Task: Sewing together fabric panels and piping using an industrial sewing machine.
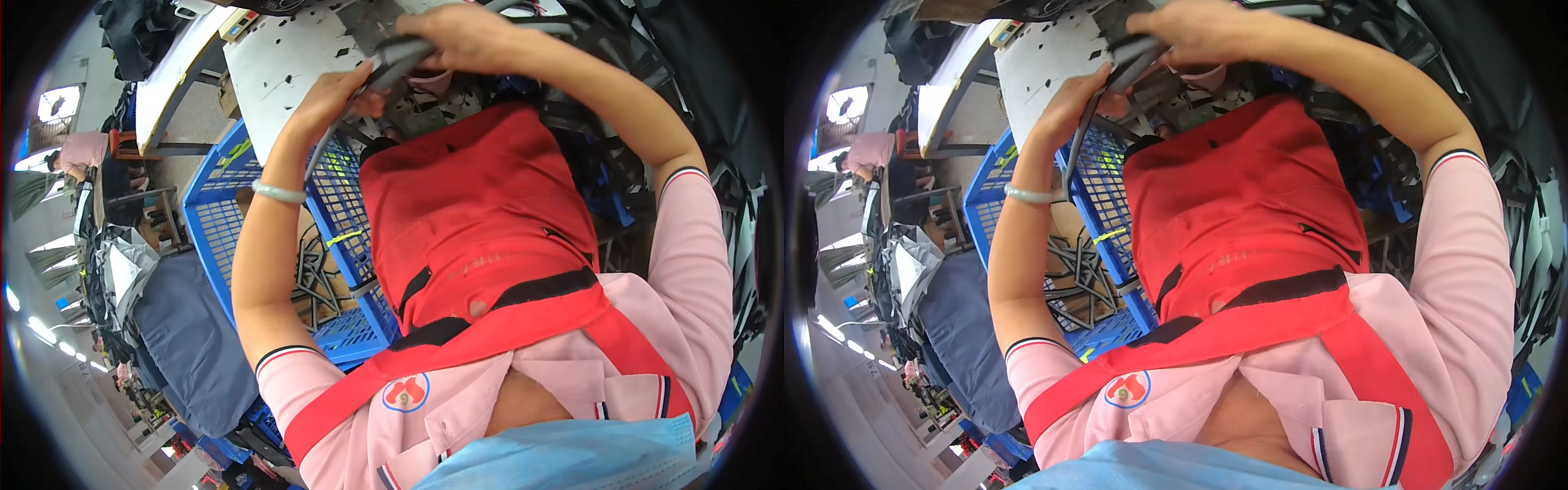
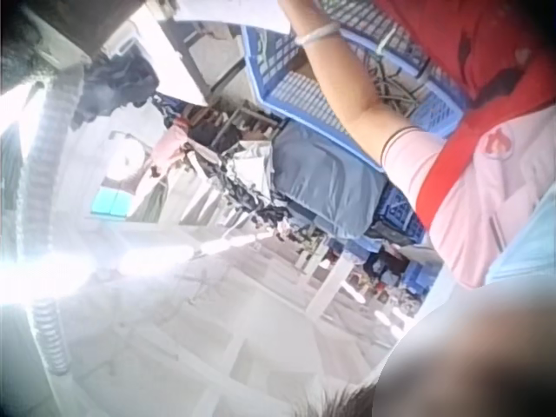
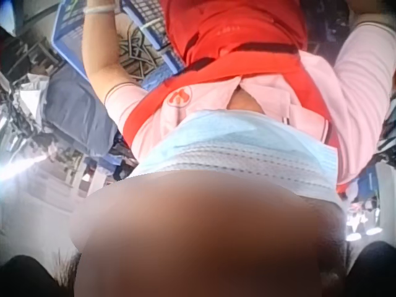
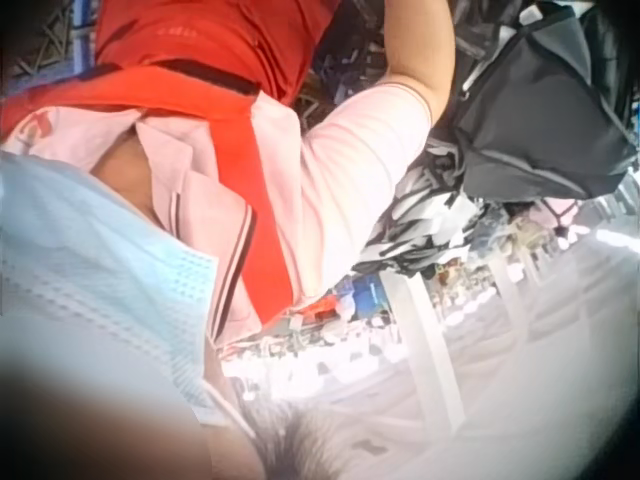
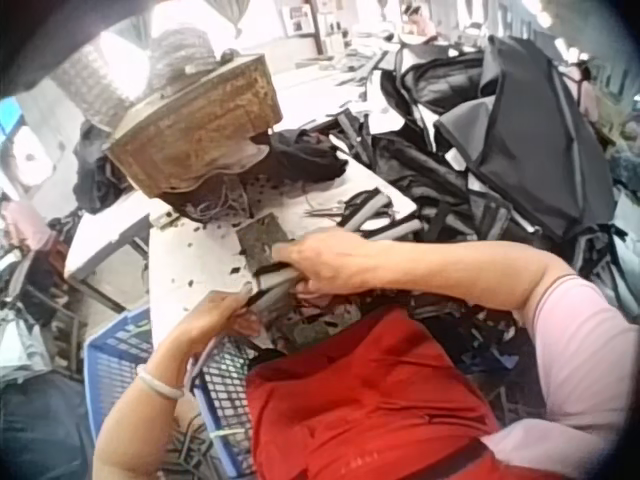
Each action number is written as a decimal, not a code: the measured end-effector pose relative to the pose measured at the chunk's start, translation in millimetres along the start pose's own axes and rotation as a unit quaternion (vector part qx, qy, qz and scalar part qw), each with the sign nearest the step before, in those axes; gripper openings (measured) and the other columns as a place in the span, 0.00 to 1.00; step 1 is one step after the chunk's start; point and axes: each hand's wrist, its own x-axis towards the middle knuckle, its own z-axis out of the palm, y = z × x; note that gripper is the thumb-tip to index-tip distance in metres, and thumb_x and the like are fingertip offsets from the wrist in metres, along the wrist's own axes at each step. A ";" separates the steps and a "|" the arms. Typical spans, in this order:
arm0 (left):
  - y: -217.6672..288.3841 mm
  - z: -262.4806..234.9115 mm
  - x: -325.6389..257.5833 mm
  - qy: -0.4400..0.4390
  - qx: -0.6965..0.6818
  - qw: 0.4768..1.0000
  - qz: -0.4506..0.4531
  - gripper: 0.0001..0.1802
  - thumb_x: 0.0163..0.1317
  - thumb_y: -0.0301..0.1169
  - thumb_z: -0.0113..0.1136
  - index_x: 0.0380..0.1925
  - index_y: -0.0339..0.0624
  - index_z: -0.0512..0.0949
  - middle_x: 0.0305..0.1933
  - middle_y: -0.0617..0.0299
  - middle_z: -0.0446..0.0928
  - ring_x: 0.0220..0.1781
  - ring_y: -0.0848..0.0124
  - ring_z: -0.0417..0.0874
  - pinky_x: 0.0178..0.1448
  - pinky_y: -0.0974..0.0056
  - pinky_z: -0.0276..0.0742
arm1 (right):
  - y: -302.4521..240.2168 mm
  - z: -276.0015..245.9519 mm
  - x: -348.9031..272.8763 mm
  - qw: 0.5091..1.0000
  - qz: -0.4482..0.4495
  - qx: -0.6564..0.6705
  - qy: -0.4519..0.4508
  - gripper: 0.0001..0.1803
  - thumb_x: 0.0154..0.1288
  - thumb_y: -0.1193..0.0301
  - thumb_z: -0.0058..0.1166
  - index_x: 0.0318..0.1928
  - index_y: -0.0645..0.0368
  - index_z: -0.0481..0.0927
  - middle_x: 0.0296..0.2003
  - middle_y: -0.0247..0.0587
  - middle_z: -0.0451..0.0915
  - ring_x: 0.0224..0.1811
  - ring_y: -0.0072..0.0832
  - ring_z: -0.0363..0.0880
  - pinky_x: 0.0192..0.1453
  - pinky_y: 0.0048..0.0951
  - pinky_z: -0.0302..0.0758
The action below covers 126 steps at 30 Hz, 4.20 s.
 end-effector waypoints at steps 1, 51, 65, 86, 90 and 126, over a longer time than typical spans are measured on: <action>-3.4 -3.4 -8.9 -0.041 -0.086 0.994 -0.052 0.21 0.70 0.43 0.56 0.39 0.32 0.81 0.35 0.64 0.81 0.31 0.78 0.75 0.40 0.73 0.71 | 7.2 -15.2 -4.0 1.000 0.014 -0.010 -0.007 0.27 0.55 0.61 0.65 0.51 0.62 0.73 0.35 0.59 0.81 0.42 0.53 0.81 0.44 0.46 0.75; 39.6 24.8 67.3 0.199 0.190 0.919 0.281 0.18 0.53 0.46 0.65 0.33 0.43 0.87 0.36 0.48 0.84 0.43 0.53 0.85 0.52 0.58 0.79 | -61.9 63.3 -5.0 0.930 -0.334 -0.121 0.097 0.11 0.52 0.77 0.49 0.38 0.61 0.75 0.54 0.47 0.73 0.61 0.42 0.70 0.65 0.38 0.70; -36.7 14.6 -20.7 -0.118 -0.070 0.990 0.028 0.15 0.65 0.40 0.62 0.40 0.39 0.85 0.32 0.63 0.83 0.31 0.78 0.80 0.38 0.71 0.76 | 27.4 14.2 -17.0 0.995 0.051 0.073 -0.032 0.36 0.56 0.73 0.63 0.65 0.71 0.65 0.54 0.65 0.76 0.59 0.52 0.74 0.64 0.38 0.67; 34.2 -10.6 -3.4 0.181 0.187 0.926 0.275 0.17 0.60 0.38 0.62 0.41 0.35 0.84 0.30 0.54 0.84 0.31 0.68 0.83 0.40 0.65 0.78 | 26.8 -46.2 6.0 0.990 0.068 0.120 0.039 0.31 0.52 0.59 0.68 0.53 0.64 0.77 0.45 0.57 0.82 0.49 0.45 0.81 0.54 0.38 0.74; 37.2 -9.4 14.1 0.172 0.136 0.943 0.250 0.17 0.61 0.37 0.63 0.41 0.34 0.84 0.30 0.58 0.84 0.31 0.73 0.82 0.38 0.68 0.76 | 22.8 -62.8 5.9 0.989 0.084 0.120 0.035 0.30 0.51 0.58 0.69 0.50 0.65 0.79 0.43 0.56 0.83 0.48 0.44 0.81 0.53 0.37 0.74; 25.2 2.5 38.4 0.168 0.272 0.906 0.278 0.16 0.53 0.44 0.64 0.35 0.46 0.87 0.34 0.51 0.84 0.38 0.56 0.86 0.49 0.60 0.80 | -42.4 14.1 -14.5 0.975 -0.203 -0.043 0.086 0.26 0.39 0.84 0.61 0.45 0.62 0.75 0.51 0.49 0.75 0.56 0.47 0.73 0.57 0.41 0.74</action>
